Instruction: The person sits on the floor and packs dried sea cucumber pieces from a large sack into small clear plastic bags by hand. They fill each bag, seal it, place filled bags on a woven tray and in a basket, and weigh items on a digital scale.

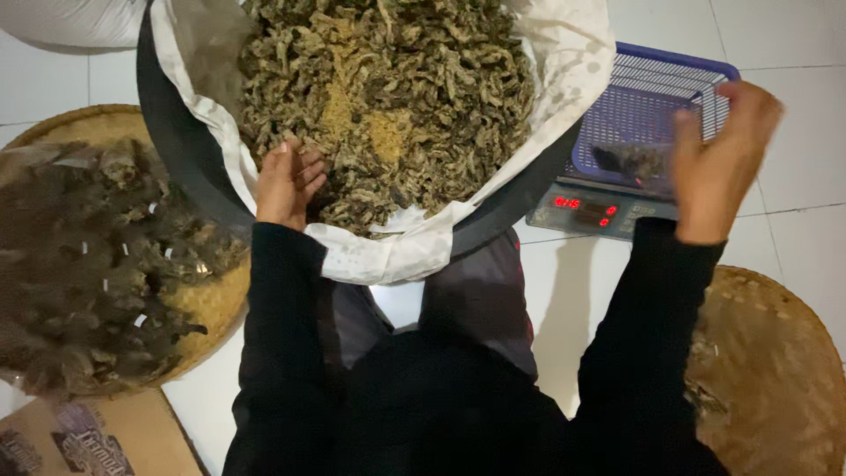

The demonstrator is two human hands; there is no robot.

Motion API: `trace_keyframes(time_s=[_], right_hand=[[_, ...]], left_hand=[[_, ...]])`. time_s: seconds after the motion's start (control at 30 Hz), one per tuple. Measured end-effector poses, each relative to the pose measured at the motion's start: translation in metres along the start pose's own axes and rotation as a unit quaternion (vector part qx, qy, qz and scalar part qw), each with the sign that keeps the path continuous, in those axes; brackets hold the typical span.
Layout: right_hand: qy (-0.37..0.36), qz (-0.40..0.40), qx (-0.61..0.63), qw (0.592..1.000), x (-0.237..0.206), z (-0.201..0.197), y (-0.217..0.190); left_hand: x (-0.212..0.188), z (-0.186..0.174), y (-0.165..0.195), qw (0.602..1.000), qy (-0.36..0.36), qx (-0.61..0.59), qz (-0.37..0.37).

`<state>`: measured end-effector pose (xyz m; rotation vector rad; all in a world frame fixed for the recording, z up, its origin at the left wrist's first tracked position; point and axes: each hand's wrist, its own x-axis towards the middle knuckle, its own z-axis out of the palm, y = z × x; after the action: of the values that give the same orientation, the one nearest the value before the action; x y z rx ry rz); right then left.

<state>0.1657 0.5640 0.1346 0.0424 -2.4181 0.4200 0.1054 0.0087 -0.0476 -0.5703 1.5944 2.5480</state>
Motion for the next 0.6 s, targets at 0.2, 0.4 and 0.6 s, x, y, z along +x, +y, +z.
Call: trace_keyframes(time_s=[0.2, 0.4, 0.6], right_hand=[[-0.046, 0.194, -0.135, 0.971, -0.035, 0.056, 0.131], [0.044, 0.151, -0.107, 0.982, -0.054, 0.087, 0.146], [0.058, 0.195, 0.012, 0.979, -0.061, 0.04, 0.159]], left_hand=[[0.006, -0.003, 0.001, 1.0, -0.009, -0.011, 0.001], [0.011, 0.006, -0.003, 1.0, 0.019, -0.011, 0.006], [0.003, 0.01, 0.003, 0.996, 0.021, 0.01, 0.084]])
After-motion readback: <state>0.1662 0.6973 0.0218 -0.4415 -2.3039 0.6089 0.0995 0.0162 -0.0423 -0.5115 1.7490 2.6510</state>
